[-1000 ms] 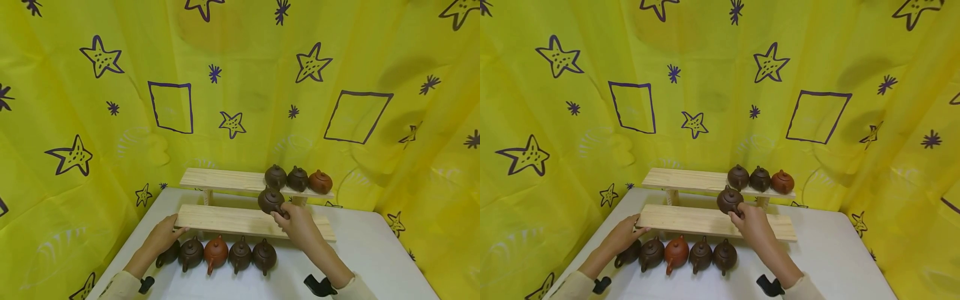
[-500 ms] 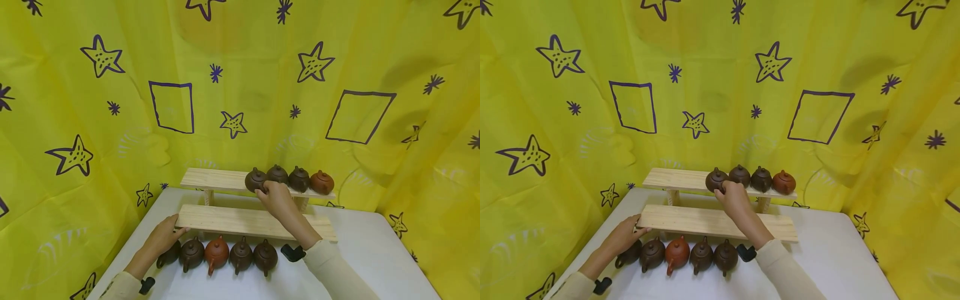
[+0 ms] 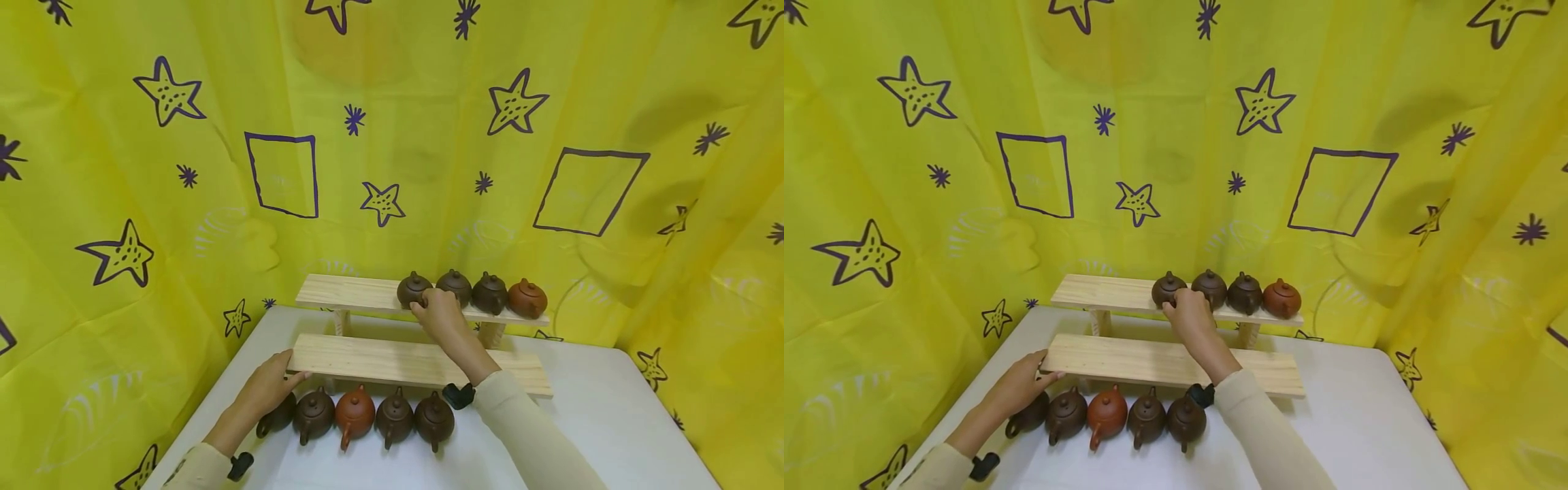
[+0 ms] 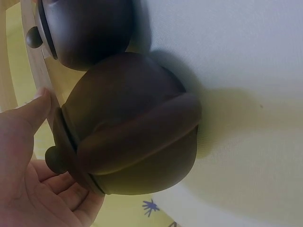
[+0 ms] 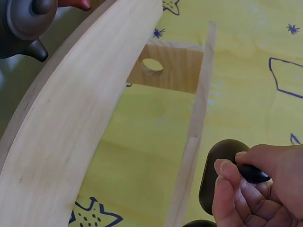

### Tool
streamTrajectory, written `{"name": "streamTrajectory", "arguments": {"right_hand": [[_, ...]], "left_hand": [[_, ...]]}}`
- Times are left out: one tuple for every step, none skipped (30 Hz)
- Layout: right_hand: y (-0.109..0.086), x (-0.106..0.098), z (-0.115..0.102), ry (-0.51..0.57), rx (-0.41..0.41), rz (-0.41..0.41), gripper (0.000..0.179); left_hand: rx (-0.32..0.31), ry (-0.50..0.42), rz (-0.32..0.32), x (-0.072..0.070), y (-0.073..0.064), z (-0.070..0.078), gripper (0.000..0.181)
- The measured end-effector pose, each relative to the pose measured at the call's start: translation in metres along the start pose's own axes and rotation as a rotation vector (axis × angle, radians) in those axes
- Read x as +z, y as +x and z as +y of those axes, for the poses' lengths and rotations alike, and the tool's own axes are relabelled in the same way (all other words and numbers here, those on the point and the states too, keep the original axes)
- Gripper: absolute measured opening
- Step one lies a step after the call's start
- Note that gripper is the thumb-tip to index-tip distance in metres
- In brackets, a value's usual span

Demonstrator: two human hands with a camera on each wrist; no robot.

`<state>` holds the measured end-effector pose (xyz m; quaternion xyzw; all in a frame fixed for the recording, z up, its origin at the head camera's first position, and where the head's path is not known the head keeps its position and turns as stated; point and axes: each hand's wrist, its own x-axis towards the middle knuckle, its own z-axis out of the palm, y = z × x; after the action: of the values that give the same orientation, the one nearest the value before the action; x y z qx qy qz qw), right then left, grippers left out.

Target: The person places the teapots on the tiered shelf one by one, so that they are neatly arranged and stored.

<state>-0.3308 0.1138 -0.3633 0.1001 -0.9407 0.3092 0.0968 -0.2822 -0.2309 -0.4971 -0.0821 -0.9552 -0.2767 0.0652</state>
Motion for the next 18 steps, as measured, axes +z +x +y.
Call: {"name": "streamTrajectory", "arguments": {"right_hand": [[0.001,0.0,0.0,-0.001,0.003,0.004,0.054],[0.001,0.0,0.001,-0.006,0.005,0.008,0.054],[0.002,0.001,0.002,-0.011,0.002,0.015,0.054],[0.003,0.001,0.002,-0.015,-0.003,0.02,0.054],[0.004,0.002,0.002,-0.018,-0.006,0.023,0.055],[0.005,0.002,0.002,-0.023,-0.01,0.027,0.055],[0.005,0.002,0.002,-0.028,-0.01,0.028,0.055],[0.006,0.003,0.003,-0.035,-0.012,0.029,0.055],[0.007,0.003,0.003,-0.035,-0.006,0.026,0.055],[0.008,0.004,0.003,-0.039,0.002,0.021,0.054],[0.009,0.004,0.004,-0.041,0.011,0.014,0.054],[0.01,0.004,0.004,-0.045,0.021,0.009,0.054],[0.011,0.004,0.005,-0.049,0.031,0.003,0.053],[0.011,0.005,0.005,-0.053,0.04,-0.001,0.053],[0.012,0.005,0.005,-0.053,0.048,-0.004,0.052],[0.012,0.005,0.005,-0.055,0.049,-0.003,0.052],[0.013,0.005,0.005,-0.055,0.048,-0.002,0.052],[0.013,0.006,0.004,-0.058,0.045,0.002,0.051]], "left_hand": [[0.002,0.002,-0.002,0.0,0.0,0.001,0.063],[0.002,0.003,-0.005,0.0,0.001,0.001,0.063],[0.004,0.006,-0.006,-0.001,0.001,0.002,0.064],[0.004,0.008,-0.006,-0.001,0.0,0.003,0.064],[0.001,0.008,-0.006,-0.001,0.0,0.003,0.064],[-0.002,0.007,-0.007,-0.001,0.0,0.003,0.064],[-0.001,0.007,-0.006,-0.002,0.0,0.003,0.064],[-0.002,0.007,-0.006,-0.002,0.0,0.003,0.064],[-0.002,0.007,-0.006,-0.002,0.0,0.003,0.065],[-0.003,0.006,-0.007,-0.002,0.0,0.003,0.065],[-0.004,0.003,-0.008,-0.002,0.0,0.002,0.065],[-0.004,0.004,-0.009,-0.002,-0.001,0.002,0.066],[-0.005,0.004,-0.011,-0.002,-0.001,0.002,0.066],[-0.003,0.006,-0.011,-0.002,-0.001,0.002,0.067],[-0.003,0.007,-0.012,-0.002,-0.001,0.002,0.067],[-0.004,0.007,-0.011,-0.002,-0.001,0.002,0.067],[-0.004,0.007,-0.011,-0.002,-0.001,0.002,0.067],[-0.005,0.008,-0.01,-0.002,-0.001,0.002,0.067]]}}
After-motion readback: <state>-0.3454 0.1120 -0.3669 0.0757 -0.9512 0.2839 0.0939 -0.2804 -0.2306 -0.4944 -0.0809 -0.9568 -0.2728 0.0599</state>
